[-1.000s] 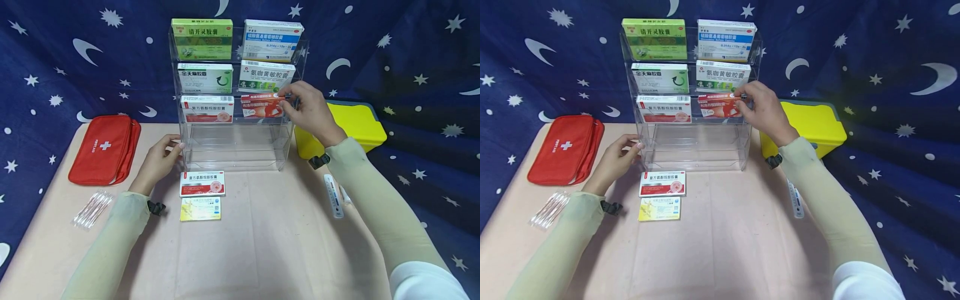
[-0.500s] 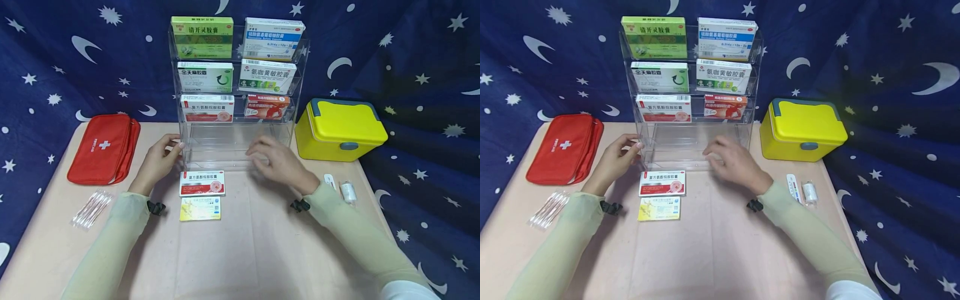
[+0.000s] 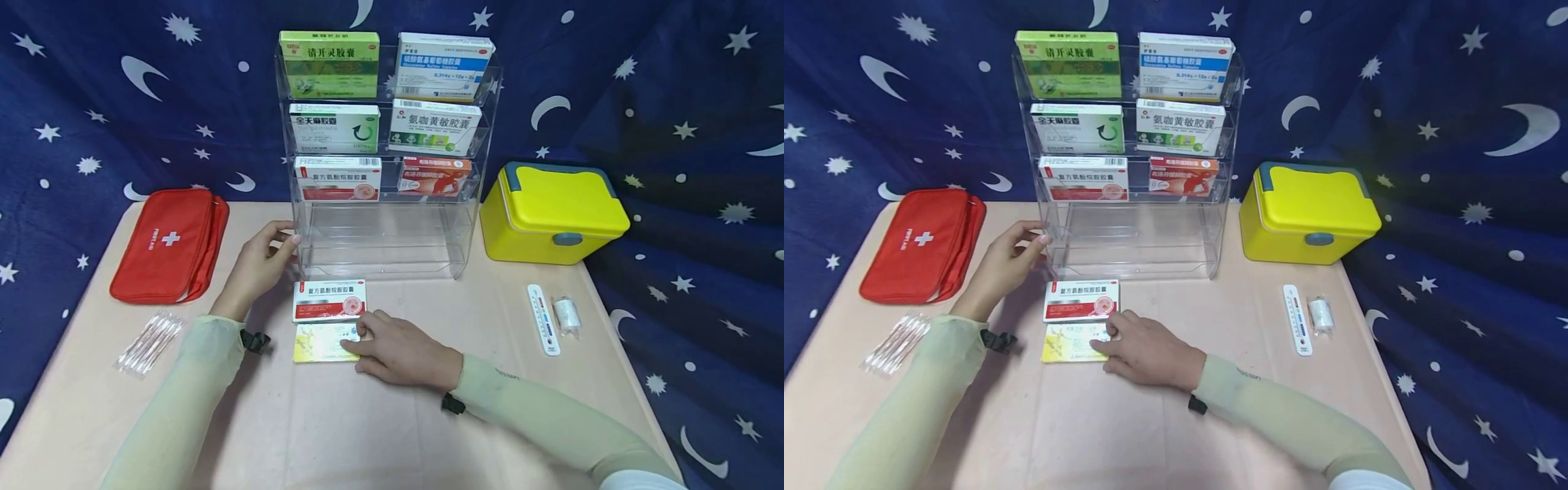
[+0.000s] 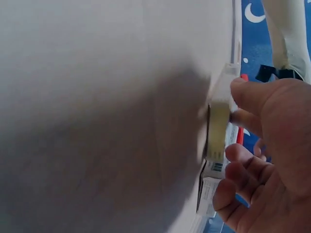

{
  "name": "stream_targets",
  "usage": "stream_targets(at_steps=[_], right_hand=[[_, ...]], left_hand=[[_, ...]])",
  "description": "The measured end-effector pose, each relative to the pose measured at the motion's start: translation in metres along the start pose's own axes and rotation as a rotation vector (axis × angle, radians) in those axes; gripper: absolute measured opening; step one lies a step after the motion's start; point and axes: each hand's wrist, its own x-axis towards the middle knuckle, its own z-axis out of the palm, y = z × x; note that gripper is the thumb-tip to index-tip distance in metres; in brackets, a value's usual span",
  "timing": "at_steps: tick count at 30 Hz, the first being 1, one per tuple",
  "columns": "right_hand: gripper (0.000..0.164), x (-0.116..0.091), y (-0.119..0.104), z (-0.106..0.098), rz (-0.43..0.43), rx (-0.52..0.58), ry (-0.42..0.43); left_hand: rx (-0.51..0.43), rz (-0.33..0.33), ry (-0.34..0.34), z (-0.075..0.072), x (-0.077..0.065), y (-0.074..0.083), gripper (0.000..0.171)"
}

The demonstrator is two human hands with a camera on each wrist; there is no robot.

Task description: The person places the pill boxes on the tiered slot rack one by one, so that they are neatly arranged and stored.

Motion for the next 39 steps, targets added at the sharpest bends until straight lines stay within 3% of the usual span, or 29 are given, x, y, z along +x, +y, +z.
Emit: stream_targets(at_steps=[8,10,15,20,29,34,39], right_hand=[[0.040,-0.015,0.003,0.003,-0.041,0.072,0.076],[0.040,-0.017,0.003,0.005,0.019,0.129,0.111],[0.045,-0.016,0.001,0.010,0.272,0.313,0.197],[0.053,-0.011,0.000,0.013,0.398,0.350,0.202],[0.038,-0.007,-0.003,0.017,0.407,0.359,0.182],[0.036,-0.008,-0.002,0.018,0.384,0.387,0.231],[0.036,-0.010,0.003,0.018,0.402,0.407,0.296]], left_hand=[[-0.005,0.008,0.004,0.001,-0.001,-0.001,0.046],[0.000,0.012,0.000,0.001,-0.001,0.000,0.047],[0.010,0.003,-0.005,0.001,-0.001,0.001,0.047],[0.017,0.006,-0.004,0.001,0.000,0.001,0.046],[0.045,0.043,0.074,-0.002,-0.001,0.003,0.041],[0.018,0.069,0.128,-0.003,0.001,0.004,0.035],[0.007,0.078,0.115,-0.004,0.001,0.007,0.038]])
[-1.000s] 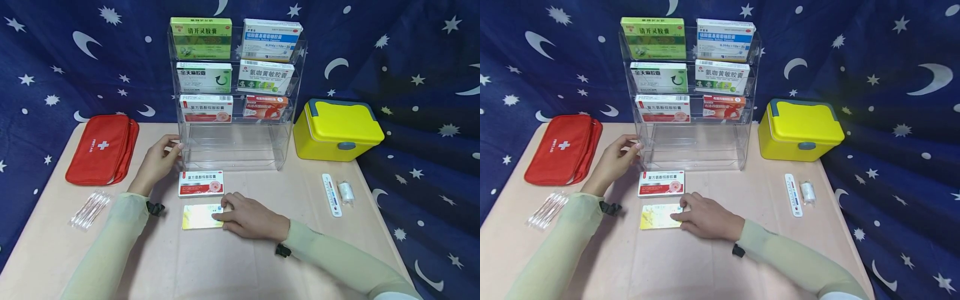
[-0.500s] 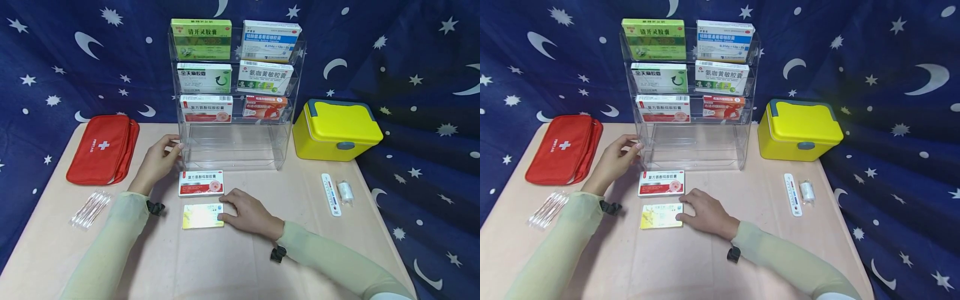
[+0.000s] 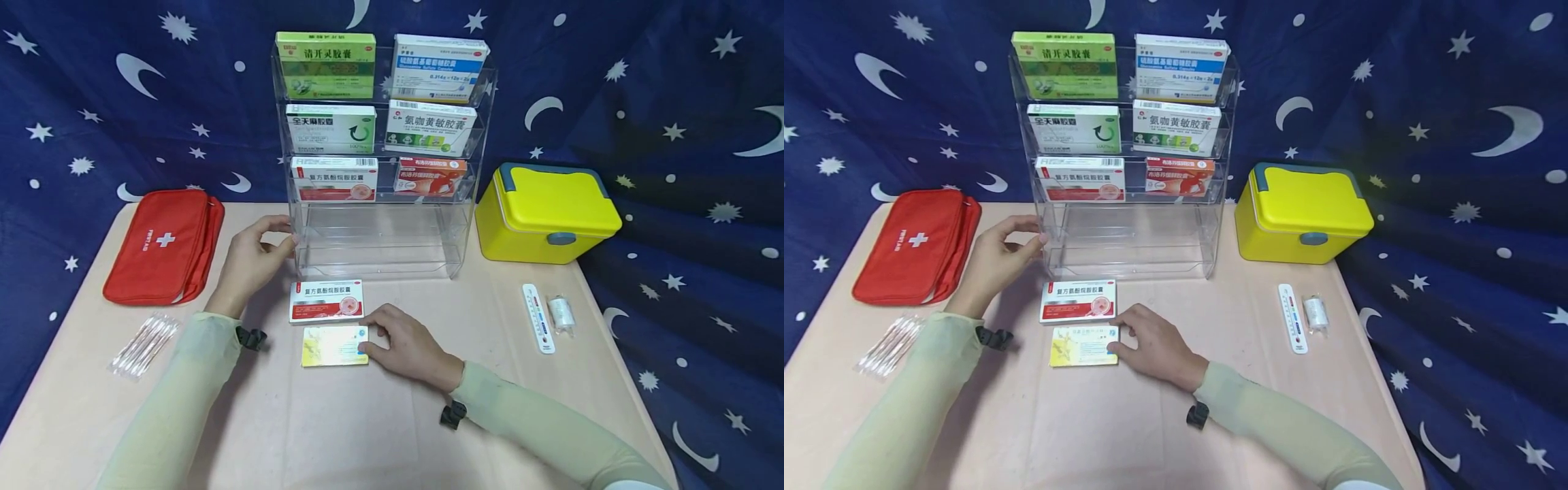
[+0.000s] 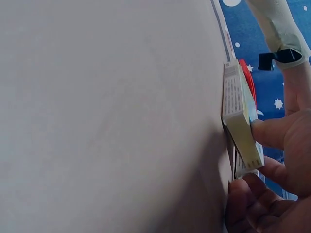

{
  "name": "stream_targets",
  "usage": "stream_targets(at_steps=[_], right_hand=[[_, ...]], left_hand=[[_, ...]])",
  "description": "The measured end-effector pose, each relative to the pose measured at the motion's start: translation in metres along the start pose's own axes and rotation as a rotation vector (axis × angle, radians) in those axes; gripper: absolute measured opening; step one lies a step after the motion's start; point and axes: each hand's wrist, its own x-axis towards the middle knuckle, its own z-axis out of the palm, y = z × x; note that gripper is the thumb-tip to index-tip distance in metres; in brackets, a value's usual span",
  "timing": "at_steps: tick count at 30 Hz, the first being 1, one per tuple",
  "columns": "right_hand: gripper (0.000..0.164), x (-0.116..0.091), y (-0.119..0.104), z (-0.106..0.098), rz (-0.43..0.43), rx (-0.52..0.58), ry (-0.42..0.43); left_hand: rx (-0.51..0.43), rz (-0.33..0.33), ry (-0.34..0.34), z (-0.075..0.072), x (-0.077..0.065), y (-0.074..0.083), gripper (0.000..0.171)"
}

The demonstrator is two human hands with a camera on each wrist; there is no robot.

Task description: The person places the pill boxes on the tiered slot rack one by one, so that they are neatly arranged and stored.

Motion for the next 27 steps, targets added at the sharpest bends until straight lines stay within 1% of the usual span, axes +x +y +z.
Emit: stream_targets(at_steps=[3,10,14,18,21,24,27], right_hand=[[0.035,0.000,0.002,-0.001,0.005,0.012,0.022],[0.034,-0.002,0.000,0.000,-0.015,0.043,0.023],[0.034,-0.007,-0.003,0.002,-0.057,0.082,0.036],[0.034,-0.012,-0.005,0.005,-0.107,0.082,0.044],[0.035,-0.014,-0.006,0.006,-0.116,0.085,0.044],[0.034,-0.014,-0.006,0.003,-0.088,0.155,0.026],[0.032,-0.008,-0.003,-0.003,-0.050,0.264,0.014]], left_hand=[[0.002,0.003,-0.010,-0.001,0.000,0.001,0.039],[0.006,-0.005,-0.030,-0.001,0.000,0.000,0.039],[0.000,0.002,-0.032,0.000,0.000,-0.002,0.038],[0.003,0.012,-0.021,0.000,-0.002,-0.004,0.038],[0.002,0.023,-0.015,0.000,-0.002,-0.004,0.037],[-0.001,0.030,-0.014,0.000,-0.002,-0.005,0.037],[-0.001,0.028,-0.012,0.000,-0.001,-0.004,0.037]])
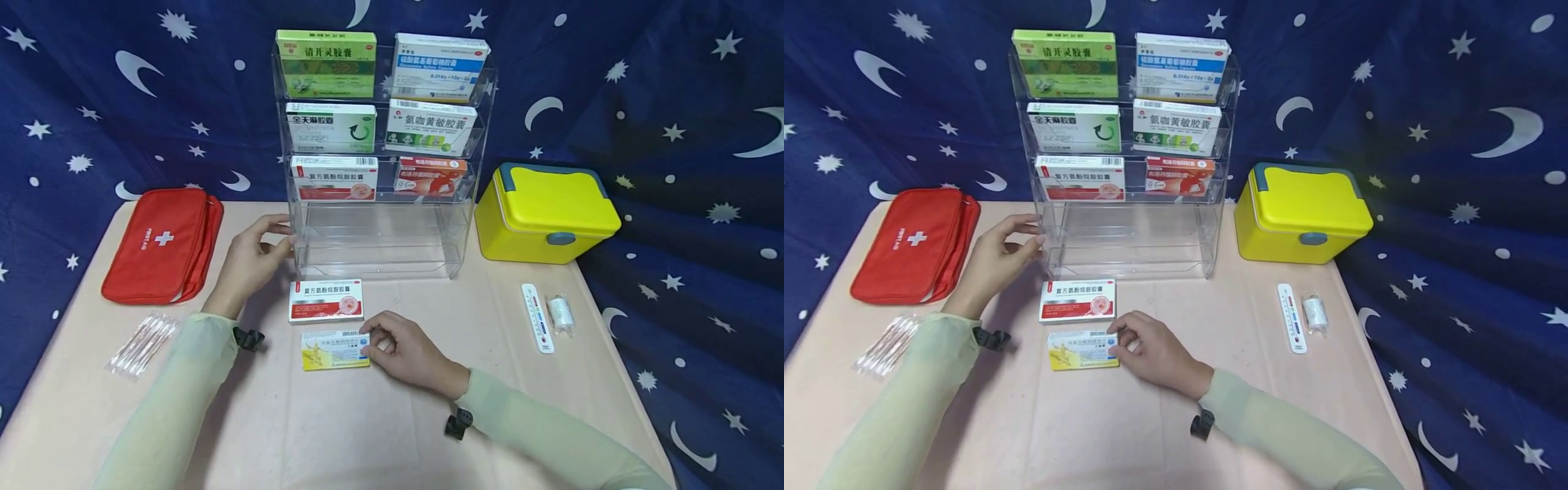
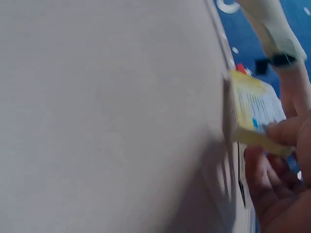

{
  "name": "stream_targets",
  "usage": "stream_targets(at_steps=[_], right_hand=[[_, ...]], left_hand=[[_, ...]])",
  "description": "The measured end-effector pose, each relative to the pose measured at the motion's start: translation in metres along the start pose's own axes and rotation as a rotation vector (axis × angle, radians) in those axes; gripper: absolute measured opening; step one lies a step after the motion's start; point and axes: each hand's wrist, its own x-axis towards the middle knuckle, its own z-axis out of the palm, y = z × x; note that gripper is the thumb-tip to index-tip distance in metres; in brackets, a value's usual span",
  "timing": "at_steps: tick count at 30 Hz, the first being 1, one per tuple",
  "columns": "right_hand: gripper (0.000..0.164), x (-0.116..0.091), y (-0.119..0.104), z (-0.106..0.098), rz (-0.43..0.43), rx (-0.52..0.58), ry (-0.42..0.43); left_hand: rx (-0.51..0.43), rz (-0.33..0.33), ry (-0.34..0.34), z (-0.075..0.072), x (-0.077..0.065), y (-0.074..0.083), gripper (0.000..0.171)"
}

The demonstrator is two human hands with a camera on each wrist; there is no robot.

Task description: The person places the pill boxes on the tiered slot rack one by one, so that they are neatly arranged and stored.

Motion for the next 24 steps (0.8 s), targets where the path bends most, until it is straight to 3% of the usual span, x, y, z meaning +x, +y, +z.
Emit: stream_targets(at_steps=[5,10,17,21,24], right_hand=[[0.029,0.026,0.000,-0.027,0.005,0.148,0.067],[0.027,0.068,-0.011,-0.065,-0.063,0.197,0.218],[0.025,0.121,-0.023,-0.102,-0.165,0.033,0.392],[0.024,0.136,-0.027,-0.106,-0.196,-0.106,0.404],[0.025,0.145,-0.025,-0.099,-0.220,-0.166,0.372]], left_hand=[[0.011,-0.011,0.000,-0.002,0.001,0.002,0.038],[0.009,-0.018,-0.004,-0.003,0.001,0.003,0.038],[0.002,-0.023,-0.008,-0.001,0.001,0.001,0.040],[-0.011,-0.023,-0.021,0.001,0.002,0.002,0.040],[-0.018,-0.029,-0.018,-0.002,0.000,-0.001,0.040]])
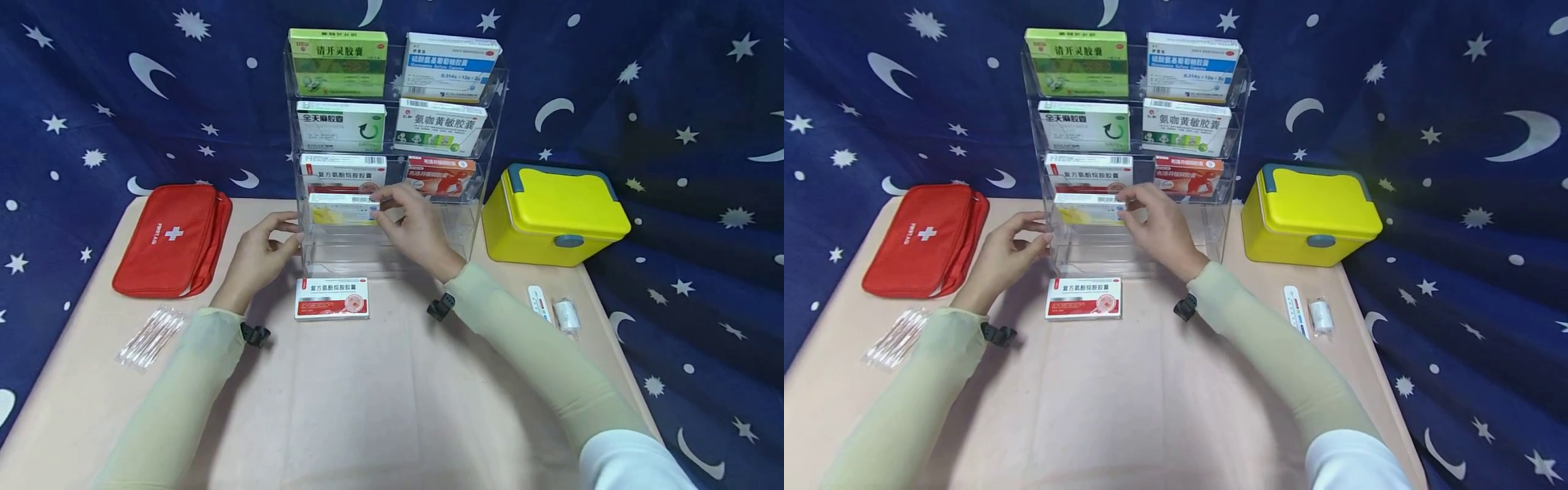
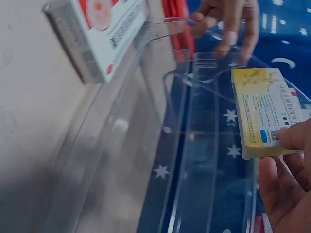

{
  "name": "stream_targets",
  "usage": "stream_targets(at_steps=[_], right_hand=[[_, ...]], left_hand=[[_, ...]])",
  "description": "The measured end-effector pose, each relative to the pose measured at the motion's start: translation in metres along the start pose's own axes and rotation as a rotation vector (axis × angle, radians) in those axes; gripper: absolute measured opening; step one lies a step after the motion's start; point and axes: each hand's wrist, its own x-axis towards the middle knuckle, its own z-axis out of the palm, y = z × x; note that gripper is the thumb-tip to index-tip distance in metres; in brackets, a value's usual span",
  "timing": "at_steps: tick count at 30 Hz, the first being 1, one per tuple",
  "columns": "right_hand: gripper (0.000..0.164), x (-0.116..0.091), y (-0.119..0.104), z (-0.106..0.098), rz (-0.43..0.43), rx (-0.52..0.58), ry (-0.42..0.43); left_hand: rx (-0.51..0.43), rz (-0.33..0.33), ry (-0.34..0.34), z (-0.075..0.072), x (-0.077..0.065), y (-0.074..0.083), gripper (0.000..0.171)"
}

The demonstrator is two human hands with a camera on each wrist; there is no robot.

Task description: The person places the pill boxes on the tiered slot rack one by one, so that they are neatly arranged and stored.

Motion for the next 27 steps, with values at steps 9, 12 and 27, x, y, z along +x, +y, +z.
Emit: stream_targets(at_steps=[9,12,27], right_hand=[[0.023,-0.005,0.010,0.014,-0.052,-0.085,-0.093],[0.023,-0.005,0.012,0.013,-0.043,-0.095,-0.095],[0.012,-0.052,0.005,0.025,-0.050,-0.029,-0.159]], left_hand=[[-0.008,0.005,-0.010,0.000,-0.001,-0.002,0.039],[-0.013,0.009,-0.015,0.002,0.001,-0.003,0.040],[-0.023,-0.009,-0.007,0.003,0.000,-0.005,0.040]])
